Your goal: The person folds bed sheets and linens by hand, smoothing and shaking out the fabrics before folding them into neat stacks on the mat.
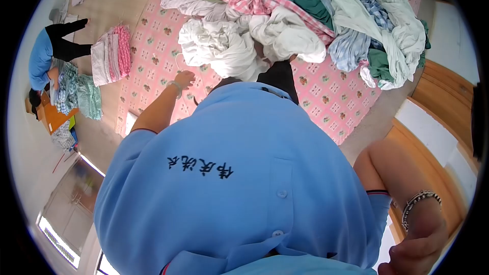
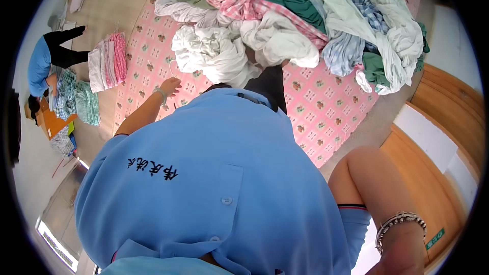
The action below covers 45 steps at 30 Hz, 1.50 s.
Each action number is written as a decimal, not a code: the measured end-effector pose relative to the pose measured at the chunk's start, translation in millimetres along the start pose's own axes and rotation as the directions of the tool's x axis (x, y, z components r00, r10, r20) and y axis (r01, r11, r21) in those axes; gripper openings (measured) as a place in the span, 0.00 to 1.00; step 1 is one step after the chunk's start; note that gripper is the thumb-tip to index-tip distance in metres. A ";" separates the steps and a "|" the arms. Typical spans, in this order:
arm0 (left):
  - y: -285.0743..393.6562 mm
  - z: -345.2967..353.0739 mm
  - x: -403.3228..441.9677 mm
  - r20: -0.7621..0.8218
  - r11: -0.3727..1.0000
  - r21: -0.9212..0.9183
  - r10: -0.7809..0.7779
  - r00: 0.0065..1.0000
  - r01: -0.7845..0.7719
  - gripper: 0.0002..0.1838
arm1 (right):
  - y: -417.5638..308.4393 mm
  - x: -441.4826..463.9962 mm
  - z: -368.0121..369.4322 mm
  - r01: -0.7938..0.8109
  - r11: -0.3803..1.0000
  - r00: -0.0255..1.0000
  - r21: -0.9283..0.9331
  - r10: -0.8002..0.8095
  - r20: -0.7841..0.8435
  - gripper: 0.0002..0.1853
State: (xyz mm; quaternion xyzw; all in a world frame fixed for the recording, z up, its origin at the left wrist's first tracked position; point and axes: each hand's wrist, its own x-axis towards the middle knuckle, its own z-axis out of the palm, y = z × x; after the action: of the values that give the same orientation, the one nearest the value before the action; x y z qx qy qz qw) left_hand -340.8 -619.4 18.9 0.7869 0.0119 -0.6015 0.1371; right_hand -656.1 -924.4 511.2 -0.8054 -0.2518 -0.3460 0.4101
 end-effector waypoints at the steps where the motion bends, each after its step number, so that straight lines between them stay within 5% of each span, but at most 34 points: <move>1: 15.2 4.9 -1.8 -0.045 0.998 -0.031 0.045 0.998 -0.046 0.19 | 3.2 -10.1 -15.4 0.012 1.000 1.000 0.026 -0.012 -0.012 0.03; 5: 75.9 59.5 1.5 0.001 0.963 -0.185 0.201 0.980 -0.198 0.19 | 17.9 -48.7 -90.9 0.057 0.992 0.998 0.116 -0.053 -0.042 0.03; 7: 117.1 97.5 -19.4 -0.014 0.983 -0.121 0.137 0.991 -0.137 0.20 | 22.3 -63.4 -133.8 0.033 0.988 0.999 0.148 -0.030 -0.027 0.04; 9: 156.7 129.1 -29.9 0.136 0.986 -0.001 0.164 0.977 -0.165 0.19 | 22.2 -78.8 -179.1 -0.075 0.988 0.994 0.136 0.063 0.091 0.05; 12: 214.8 168.7 -38.8 0.194 0.910 0.141 0.361 0.912 -0.391 0.17 | 19.2 -107.8 -224.8 -0.150 0.986 0.983 0.071 0.141 0.115 0.05; 13: 232.7 181.4 -38.0 0.227 0.861 0.142 0.451 0.863 -0.488 0.17 | 24.0 -119.9 -233.9 -0.033 0.997 0.998 0.075 0.030 0.046 0.05; 15: 276.5 197.6 -57.0 0.193 0.894 0.106 0.411 0.891 -0.435 0.15 | 25.8 -133.8 -249.0 0.079 0.995 0.997 0.057 -0.079 -0.014 0.05; 19: 307.3 214.3 -47.6 0.206 0.902 -0.009 0.424 0.882 -0.432 0.15 | 15.6 -147.1 -258.8 0.042 0.998 0.996 -0.035 -0.045 -0.073 0.07; 26: 255.8 205.4 -11.3 0.173 0.958 0.168 0.202 0.964 -0.231 0.19 | 68.0 -179.2 -272.6 0.010 1.000 0.976 -0.010 -0.012 -0.218 0.12; 29: 226.6 192.0 9.4 0.171 0.971 0.166 0.145 0.975 -0.174 0.20 | 133.2 -216.6 -284.0 -0.138 0.989 0.930 0.046 0.146 -0.336 0.17; 31: 229.8 190.3 14.2 0.156 0.991 0.120 0.049 0.987 -0.068 0.19 | 198.6 -263.9 -285.4 -0.392 0.915 0.790 0.095 0.388 -0.474 0.20; 34: 252.0 199.0 15.6 0.164 0.999 -0.025 -0.040 0.986 0.045 0.17 | 320.6 -400.6 -250.9 -0.842 0.421 0.150 0.337 0.783 -0.604 0.26; 36: 250.0 206.8 28.9 0.175 0.989 -0.126 -0.048 0.983 0.070 0.17 | 382.6 -540.9 -189.7 -0.869 -0.055 -0.312 0.491 0.831 -0.460 0.30; 39: 253.9 214.6 39.9 0.225 0.989 -0.092 -0.090 0.970 0.113 0.14 | 410.3 -726.9 -82.7 -0.677 -0.613 -0.722 0.408 0.662 -0.203 0.36; 41: 260.8 215.7 41.5 0.247 0.989 -0.082 -0.101 0.964 0.124 0.13 | 413.3 -792.2 -58.2 -0.625 -0.729 -0.776 0.280 0.540 -0.326 0.40; 43: 265.4 215.9 45.3 0.207 0.985 -0.084 -0.133 0.969 0.153 0.13 | 432.9 -802.7 -70.1 -0.628 -0.766 -0.676 0.137 0.450 -0.584 0.43; 44: 262.8 214.2 48.0 0.189 0.976 -0.097 -0.173 0.967 0.193 0.13 | 441.0 -800.4 -75.5 -0.621 -0.770 -0.685 0.146 0.443 -0.579 0.43; 45: 258.7 213.1 51.7 0.167 0.966 -0.114 -0.210 0.963 0.231 0.12 | 454.2 -796.6 -81.8 -0.639 -0.766 -0.568 0.078 0.400 -0.719 0.41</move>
State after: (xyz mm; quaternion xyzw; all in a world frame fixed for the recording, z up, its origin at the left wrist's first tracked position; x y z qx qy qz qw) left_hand -480.0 -924.9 -29.0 0.7210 0.1288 -0.6699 0.1215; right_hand -876.5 -1333.5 -283.5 -0.5477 0.8169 0.0287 0.1786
